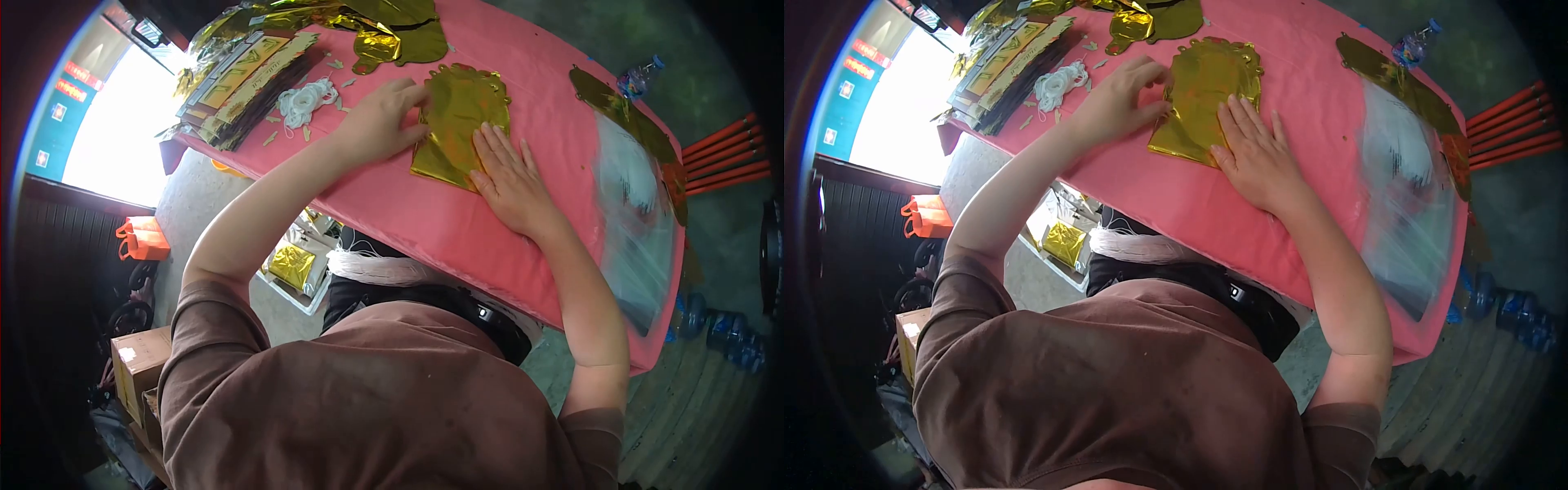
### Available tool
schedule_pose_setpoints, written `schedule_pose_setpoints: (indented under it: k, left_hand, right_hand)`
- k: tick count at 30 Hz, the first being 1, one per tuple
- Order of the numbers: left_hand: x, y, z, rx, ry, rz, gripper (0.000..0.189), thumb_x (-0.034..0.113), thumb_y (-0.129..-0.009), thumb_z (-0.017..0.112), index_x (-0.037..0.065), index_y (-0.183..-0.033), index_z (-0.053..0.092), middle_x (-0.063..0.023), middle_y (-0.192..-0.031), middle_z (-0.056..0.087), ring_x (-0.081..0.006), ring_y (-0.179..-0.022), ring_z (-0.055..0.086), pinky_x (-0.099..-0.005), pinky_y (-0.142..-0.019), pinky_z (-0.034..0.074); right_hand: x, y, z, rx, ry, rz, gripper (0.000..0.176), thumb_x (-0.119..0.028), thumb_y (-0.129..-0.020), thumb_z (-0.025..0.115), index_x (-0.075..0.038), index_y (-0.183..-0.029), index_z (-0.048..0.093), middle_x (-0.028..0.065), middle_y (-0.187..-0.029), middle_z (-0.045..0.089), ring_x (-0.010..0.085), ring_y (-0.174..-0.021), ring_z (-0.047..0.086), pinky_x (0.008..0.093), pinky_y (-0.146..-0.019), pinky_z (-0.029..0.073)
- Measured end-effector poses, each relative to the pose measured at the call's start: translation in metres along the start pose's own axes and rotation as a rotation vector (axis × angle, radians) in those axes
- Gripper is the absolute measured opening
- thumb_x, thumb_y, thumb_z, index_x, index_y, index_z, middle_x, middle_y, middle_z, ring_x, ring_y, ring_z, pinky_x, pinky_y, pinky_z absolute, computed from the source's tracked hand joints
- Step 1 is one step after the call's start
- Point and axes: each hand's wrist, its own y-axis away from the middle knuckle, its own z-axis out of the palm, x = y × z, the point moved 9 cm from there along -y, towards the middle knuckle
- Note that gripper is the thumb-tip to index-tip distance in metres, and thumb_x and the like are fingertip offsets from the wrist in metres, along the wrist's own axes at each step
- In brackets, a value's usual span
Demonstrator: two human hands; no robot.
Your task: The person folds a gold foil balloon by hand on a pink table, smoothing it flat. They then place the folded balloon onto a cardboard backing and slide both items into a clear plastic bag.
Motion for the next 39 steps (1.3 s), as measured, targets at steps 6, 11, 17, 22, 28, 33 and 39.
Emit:
schedule_pose_setpoints:
  k: [6, 11, 17, 22, 28, 33, 39]
  left_hand:
    - [0.026, 0.028, 0.001, -0.187, 0.241, -0.076, 0.014, 0.012, -0.075, 0.064, 0.001, -0.081, 0.059, -0.0105, -0.081, 0.056, -0.0237, -0.072, 0.057, -0.0336, -0.067, 0.047]
    - [0.014, 0.036, 0.011, -0.299, 0.218, -0.252, 0.012, 0.012, -0.075, 0.063, 0.001, -0.080, 0.060, -0.0097, -0.075, 0.057, -0.0215, -0.066, 0.057, -0.0327, -0.063, 0.046]
    - [0.007, 0.046, 0.002, -0.301, 0.227, -0.421, 0.016, 0.015, -0.078, 0.060, -0.001, -0.076, 0.060, -0.0106, -0.066, 0.061, -0.0201, -0.061, 0.059, -0.0313, -0.061, 0.046]
    - [0.007, 0.051, 0.007, -0.284, 0.352, -0.471, 0.021, 0.019, -0.079, 0.059, -0.002, -0.078, 0.061, -0.0127, -0.067, 0.061, -0.0204, -0.061, 0.059, -0.0333, -0.059, 0.046]
    - [0.013, 0.049, 0.009, -0.387, 0.180, -0.534, 0.021, 0.018, -0.082, 0.058, -0.002, -0.078, 0.059, -0.0066, -0.063, 0.056, -0.0121, -0.059, 0.053, -0.0287, -0.059, 0.043]
    - [0.015, 0.044, 0.013, -0.361, -0.060, -0.431, 0.022, 0.022, -0.076, 0.058, 0.000, -0.073, 0.060, -0.0138, -0.068, 0.060, -0.0267, -0.065, 0.059, -0.0373, -0.063, 0.047]
    - [0.020, 0.046, 0.010, -0.390, -0.305, -0.385, 0.024, 0.024, -0.073, 0.058, 0.003, -0.085, 0.059, -0.0149, -0.074, 0.062, -0.0321, -0.072, 0.061, -0.0414, -0.070, 0.048]
  right_hand:
    - [0.000, 0.000, 0.000, 0.004, 0.003, -0.003, 0.056, -0.034, -0.094, 0.035, -0.009, -0.142, 0.020, 0.0101, -0.148, 0.019, 0.0216, -0.138, 0.015, 0.0436, -0.111, 0.008]
    - [0.001, 0.000, 0.001, -0.001, 0.006, 0.012, 0.056, -0.035, -0.094, 0.034, -0.009, -0.143, 0.020, 0.0095, -0.148, 0.019, 0.0210, -0.138, 0.014, 0.0427, -0.111, 0.007]
    - [0.001, 0.000, 0.001, -0.010, 0.010, 0.018, 0.056, -0.035, -0.094, 0.033, -0.010, -0.143, 0.019, 0.0093, -0.148, 0.018, 0.0211, -0.138, 0.014, 0.0429, -0.111, 0.007]
    - [0.000, 0.000, 0.000, -0.006, 0.002, 0.013, 0.056, -0.035, -0.094, 0.033, -0.010, -0.143, 0.019, 0.0093, -0.148, 0.018, 0.0213, -0.138, 0.014, 0.0436, -0.111, 0.007]
    - [0.000, -0.001, 0.000, -0.003, 0.006, 0.014, 0.056, -0.036, -0.094, 0.032, -0.010, -0.143, 0.019, 0.0095, -0.148, 0.018, 0.0217, -0.138, 0.014, 0.0438, -0.111, 0.008]
    - [0.002, 0.000, 0.001, 0.002, 0.013, 0.019, 0.056, -0.036, -0.095, 0.033, -0.009, -0.142, 0.020, 0.0098, -0.148, 0.018, 0.0217, -0.138, 0.014, 0.0439, -0.111, 0.008]
    - [0.002, 0.000, 0.000, 0.000, -0.020, 0.027, 0.057, -0.036, -0.095, 0.033, -0.009, -0.142, 0.019, 0.0106, -0.148, 0.018, 0.0222, -0.138, 0.014, 0.0439, -0.111, 0.008]
